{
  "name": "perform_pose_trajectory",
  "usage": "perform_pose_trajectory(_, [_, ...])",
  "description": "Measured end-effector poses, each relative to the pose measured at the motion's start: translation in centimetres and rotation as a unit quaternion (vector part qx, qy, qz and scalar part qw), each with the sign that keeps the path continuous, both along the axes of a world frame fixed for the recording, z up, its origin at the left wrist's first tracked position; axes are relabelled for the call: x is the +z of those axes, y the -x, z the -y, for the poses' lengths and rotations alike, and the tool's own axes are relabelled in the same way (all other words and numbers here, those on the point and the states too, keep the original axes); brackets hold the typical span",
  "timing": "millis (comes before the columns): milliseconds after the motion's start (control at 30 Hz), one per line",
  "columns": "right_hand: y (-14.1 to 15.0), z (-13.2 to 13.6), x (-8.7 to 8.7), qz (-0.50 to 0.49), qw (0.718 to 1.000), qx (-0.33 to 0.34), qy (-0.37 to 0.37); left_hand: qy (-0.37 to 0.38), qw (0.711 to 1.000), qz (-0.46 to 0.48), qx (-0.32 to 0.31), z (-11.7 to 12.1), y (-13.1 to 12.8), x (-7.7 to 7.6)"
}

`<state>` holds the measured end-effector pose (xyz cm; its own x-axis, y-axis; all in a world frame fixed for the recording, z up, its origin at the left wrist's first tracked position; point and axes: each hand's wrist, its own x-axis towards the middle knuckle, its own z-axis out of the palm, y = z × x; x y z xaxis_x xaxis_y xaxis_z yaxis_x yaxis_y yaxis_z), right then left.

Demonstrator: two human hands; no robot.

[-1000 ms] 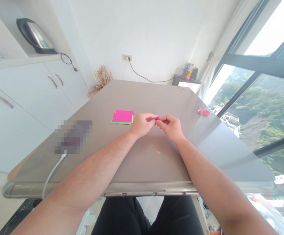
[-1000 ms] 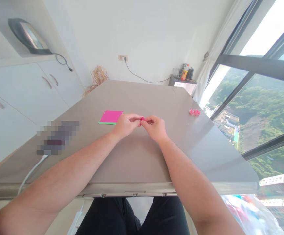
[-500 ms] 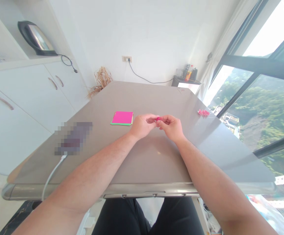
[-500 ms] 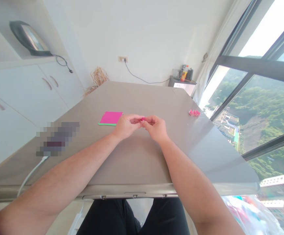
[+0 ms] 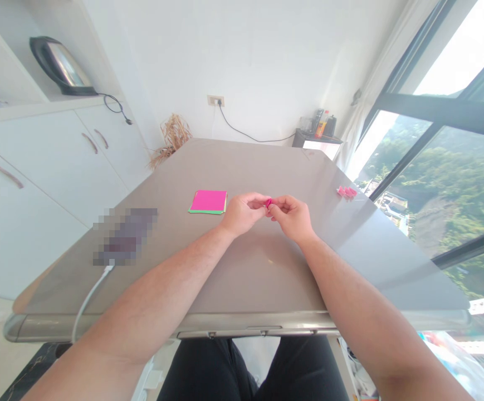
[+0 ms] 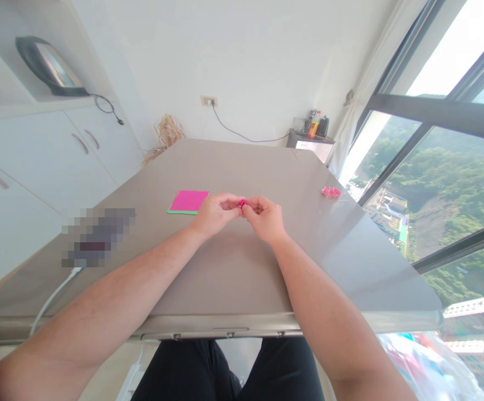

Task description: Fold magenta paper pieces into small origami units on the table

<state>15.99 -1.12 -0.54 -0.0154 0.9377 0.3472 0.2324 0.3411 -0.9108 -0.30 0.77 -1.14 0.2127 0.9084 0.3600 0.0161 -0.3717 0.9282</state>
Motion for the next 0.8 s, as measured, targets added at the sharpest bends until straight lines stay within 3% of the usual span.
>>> perform_pose_trajectory(233, [0.02, -0.18, -0.63, 0.060, 0.996, -0.032, -0.065, -0.004, 1.000, -0.012, 0.029, 0.23, -0.35, 0.14])
perform_pose_trajectory(467, [-0.24, -0.07, -0.47, 0.125, 0.987, -0.045, -0.094, 0.081, 0.993, 0.049, 0.068, 0.47, -0.84, 0.57])
perform_pose_trajectory(800, [-0.46, -0.44, -0.73, 0.136, 0.985, -0.042, -0.100, 0.141, 0.982, 0.124, 0.036, 0.28, -0.55, 0.74])
